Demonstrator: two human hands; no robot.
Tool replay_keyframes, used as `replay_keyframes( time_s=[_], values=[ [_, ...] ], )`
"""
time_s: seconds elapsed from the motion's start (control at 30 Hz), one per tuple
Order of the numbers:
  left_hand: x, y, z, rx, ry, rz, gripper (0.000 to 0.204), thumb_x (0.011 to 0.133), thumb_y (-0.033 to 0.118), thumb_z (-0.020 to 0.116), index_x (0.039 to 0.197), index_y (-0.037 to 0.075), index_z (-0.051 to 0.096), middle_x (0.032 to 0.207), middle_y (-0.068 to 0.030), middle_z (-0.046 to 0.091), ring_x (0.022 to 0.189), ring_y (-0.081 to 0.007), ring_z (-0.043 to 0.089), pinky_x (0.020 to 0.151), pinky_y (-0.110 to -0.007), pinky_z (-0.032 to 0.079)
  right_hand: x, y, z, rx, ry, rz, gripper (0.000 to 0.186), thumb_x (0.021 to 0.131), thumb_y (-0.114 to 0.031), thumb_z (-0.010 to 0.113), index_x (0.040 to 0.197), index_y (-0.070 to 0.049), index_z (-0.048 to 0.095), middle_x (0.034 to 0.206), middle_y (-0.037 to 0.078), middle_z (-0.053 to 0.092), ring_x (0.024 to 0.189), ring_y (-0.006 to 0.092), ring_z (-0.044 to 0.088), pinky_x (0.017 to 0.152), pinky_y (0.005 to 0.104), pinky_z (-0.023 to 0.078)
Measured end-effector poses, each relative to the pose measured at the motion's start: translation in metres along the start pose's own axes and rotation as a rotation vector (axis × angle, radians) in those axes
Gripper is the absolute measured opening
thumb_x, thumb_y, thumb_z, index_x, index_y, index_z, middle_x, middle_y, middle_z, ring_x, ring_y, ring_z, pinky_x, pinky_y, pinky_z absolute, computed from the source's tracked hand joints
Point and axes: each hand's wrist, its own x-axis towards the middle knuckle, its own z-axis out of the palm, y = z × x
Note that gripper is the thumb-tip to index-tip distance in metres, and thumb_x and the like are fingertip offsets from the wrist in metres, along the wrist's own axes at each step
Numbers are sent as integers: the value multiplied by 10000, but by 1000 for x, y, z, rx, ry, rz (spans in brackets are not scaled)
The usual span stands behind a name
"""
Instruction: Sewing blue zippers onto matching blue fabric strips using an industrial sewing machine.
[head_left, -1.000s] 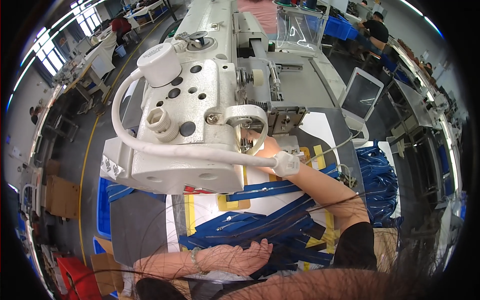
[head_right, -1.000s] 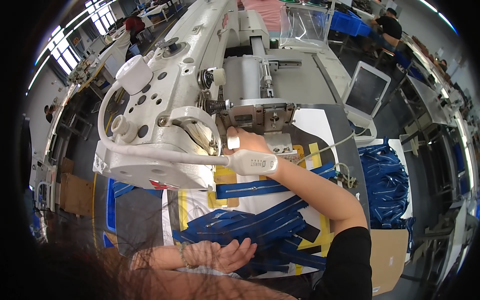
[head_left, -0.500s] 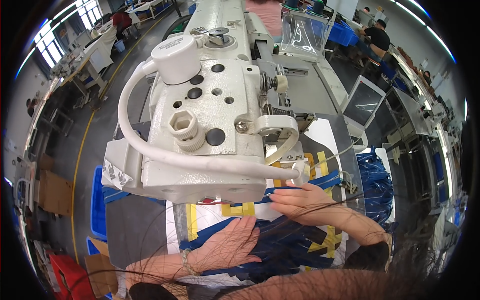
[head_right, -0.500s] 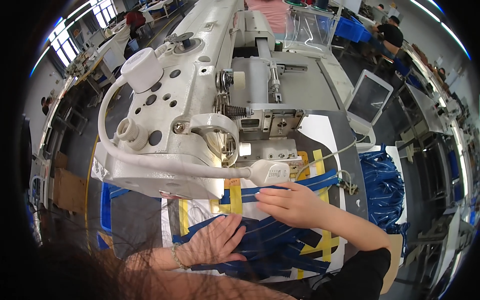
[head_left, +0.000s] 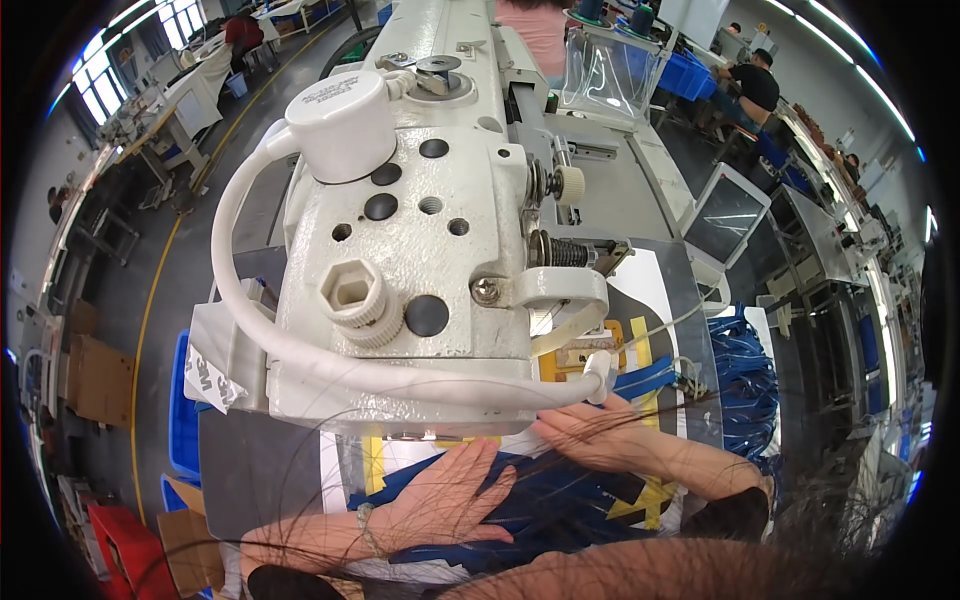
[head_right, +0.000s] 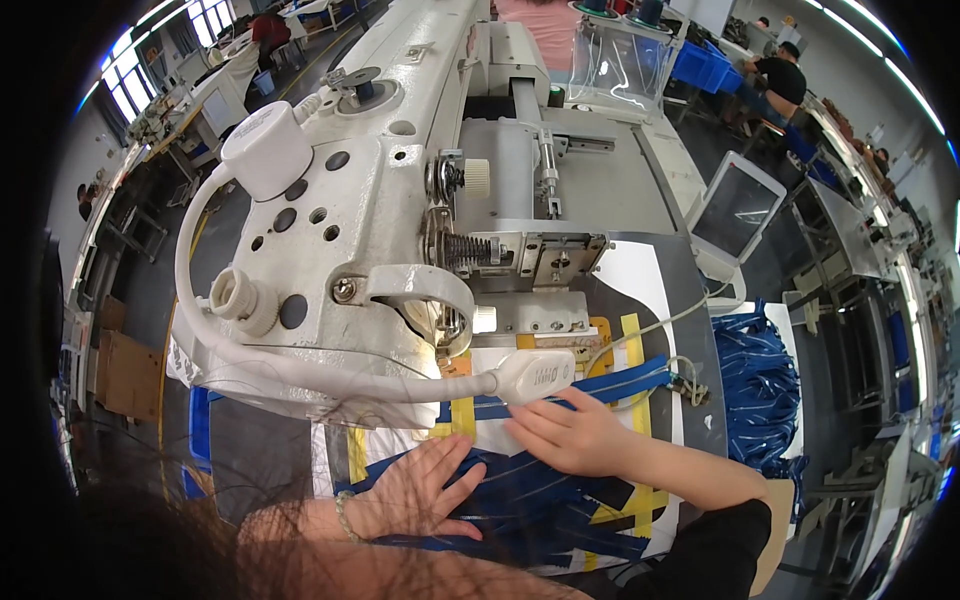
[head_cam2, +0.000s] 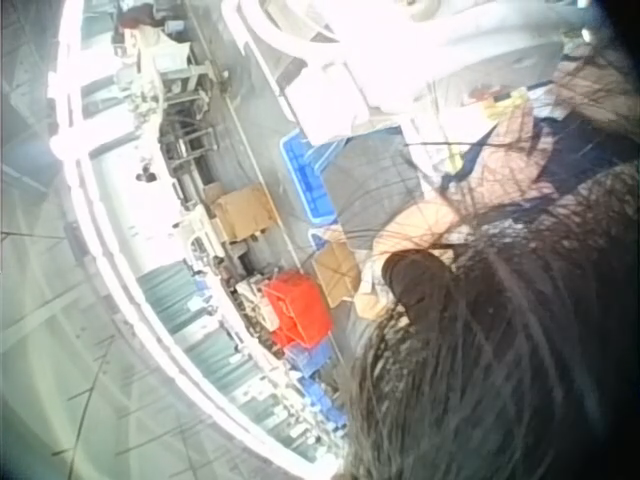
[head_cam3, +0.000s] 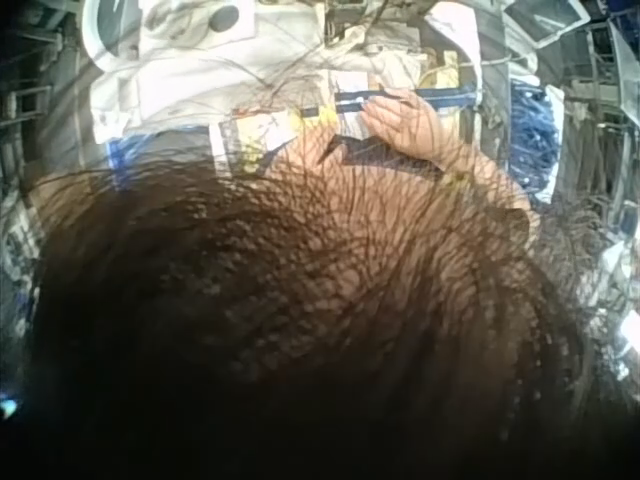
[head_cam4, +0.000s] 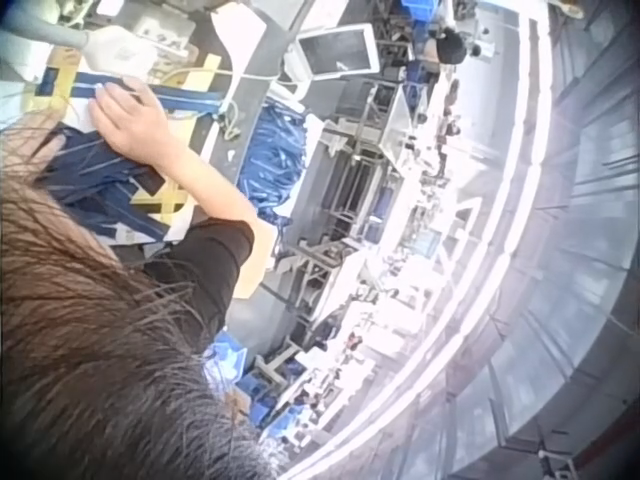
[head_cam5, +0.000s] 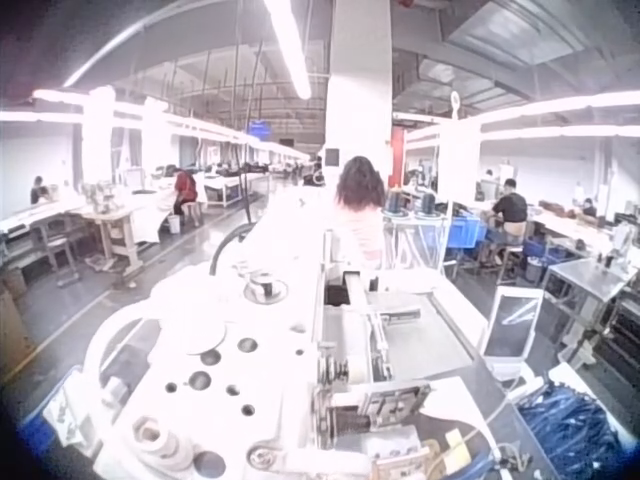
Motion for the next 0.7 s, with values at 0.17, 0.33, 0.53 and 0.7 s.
replay_keyframes(
  time_s=[0.17, 0.33, 0.53, 0.7],
  values=[
    [0, 0, -2, 42, -43, 13, 785, 768, 637, 571, 1199, -16, 501, 1225, -324, 471, 1137, -432, 488, 924, -483, 432, 5, 2, 36, 127, -3, 33, 364, 747, -105, 581, 1106, -78, 632, 1116, 73, 630, 893, 171, 626, 717, 296, 482],
    [-2, 2, -3, 33, -64, -7, 798, 779, 649, 552, 1218, -15, 494, 1254, -329, 456, 1170, -434, 468, 923, -477, 427, -6, 0, 51, 308, -43, 187, 376, 732, -55, 577, 1102, -83, 640, 1099, 106, 631, 886, 250, 635, 699, 371, 519],
    [-1, 1, -1, 6, -67, -24, 806, 783, 652, 543, 1232, -13, 480, 1286, -351, 412, 1197, -446, 439, 969, -500, 397, 4, 3, 44, 393, 58, 189, 330, 723, -28, 577, 1047, -45, 638, 1118, 132, 625, 945, 309, 626, 767, 397, 512],
    [-6, 1, 4, -45, -87, -35, 812, 781, 634, 562, 1247, -23, 455, 1308, -356, 372, 1216, -470, 409, 991, -532, 374, 8, 2, 33, 332, 65, 176, 316, 718, -2, 578, 1030, -17, 630, 1132, 137, 620, 1012, 309, 614, 807, 410, 502]
  ],
)
